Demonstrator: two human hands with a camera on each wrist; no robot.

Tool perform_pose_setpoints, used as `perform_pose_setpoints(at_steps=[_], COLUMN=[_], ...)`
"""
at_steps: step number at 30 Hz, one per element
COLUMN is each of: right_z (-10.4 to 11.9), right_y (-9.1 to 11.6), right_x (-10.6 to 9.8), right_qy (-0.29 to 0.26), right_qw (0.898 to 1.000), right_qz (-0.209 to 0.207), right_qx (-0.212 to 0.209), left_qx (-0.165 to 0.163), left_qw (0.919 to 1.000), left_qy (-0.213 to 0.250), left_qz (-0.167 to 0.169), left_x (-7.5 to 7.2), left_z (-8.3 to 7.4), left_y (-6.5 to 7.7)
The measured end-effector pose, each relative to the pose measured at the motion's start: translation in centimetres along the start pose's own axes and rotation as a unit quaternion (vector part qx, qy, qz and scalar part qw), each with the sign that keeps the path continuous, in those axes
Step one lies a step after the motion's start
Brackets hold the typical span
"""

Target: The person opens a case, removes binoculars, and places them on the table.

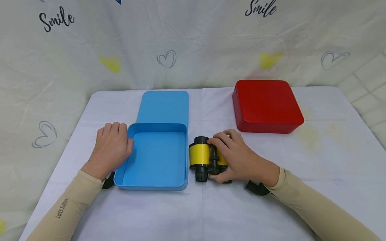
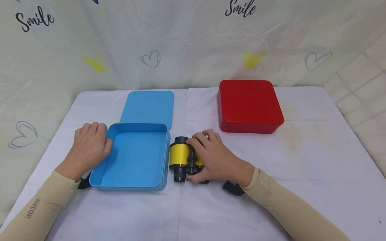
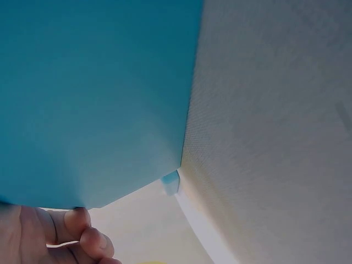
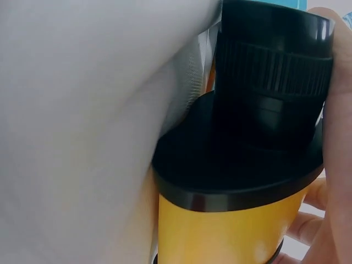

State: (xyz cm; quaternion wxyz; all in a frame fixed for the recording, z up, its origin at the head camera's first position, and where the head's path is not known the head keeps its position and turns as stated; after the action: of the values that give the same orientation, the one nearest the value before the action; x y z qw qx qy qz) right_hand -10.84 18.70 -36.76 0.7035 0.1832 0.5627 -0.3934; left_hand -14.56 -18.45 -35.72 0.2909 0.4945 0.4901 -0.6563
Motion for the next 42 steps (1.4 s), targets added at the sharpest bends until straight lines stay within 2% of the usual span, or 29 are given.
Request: perform_pose_setpoints(at_steps=[18,30,42], right_z=[-0.2,-0.1,0.1], right_y=[-0.1,-0.5,-0.7], right_x=[-1.0,-0.9,-0.6], right_qy=[0.000,0.016,0.039], right_qw=[0.999,0.998,0.997], right_qz=[0.045,0.057,0.061], right_qx=[0.011,0.009,0.001], left_qx=[-0.005,-0.015,-0.001], left_qw=[0.9999,0.9995,0.9999], left_qy=[0.001,0.003,-0.003], left_qz=[0.010,0.027,0.011], left_x=[0.0,-0.2,0.1], left_z=[-0.2,0.1,0.4], left_y=[-0.1,-0.2,-0.1])
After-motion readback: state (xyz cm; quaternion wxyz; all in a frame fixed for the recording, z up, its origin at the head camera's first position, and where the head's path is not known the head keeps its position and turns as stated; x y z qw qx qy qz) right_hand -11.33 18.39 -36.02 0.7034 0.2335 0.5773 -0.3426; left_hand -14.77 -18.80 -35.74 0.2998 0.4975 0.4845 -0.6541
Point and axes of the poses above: each hand's wrist, its own y-axis away from the middle knuckle, its own x-axis out of the palm, z = x × y, the point moved 2 cm from there along -y, towards the middle knuckle, and after that the axes turned 4 degrees about -y, right-handed, at the moved point
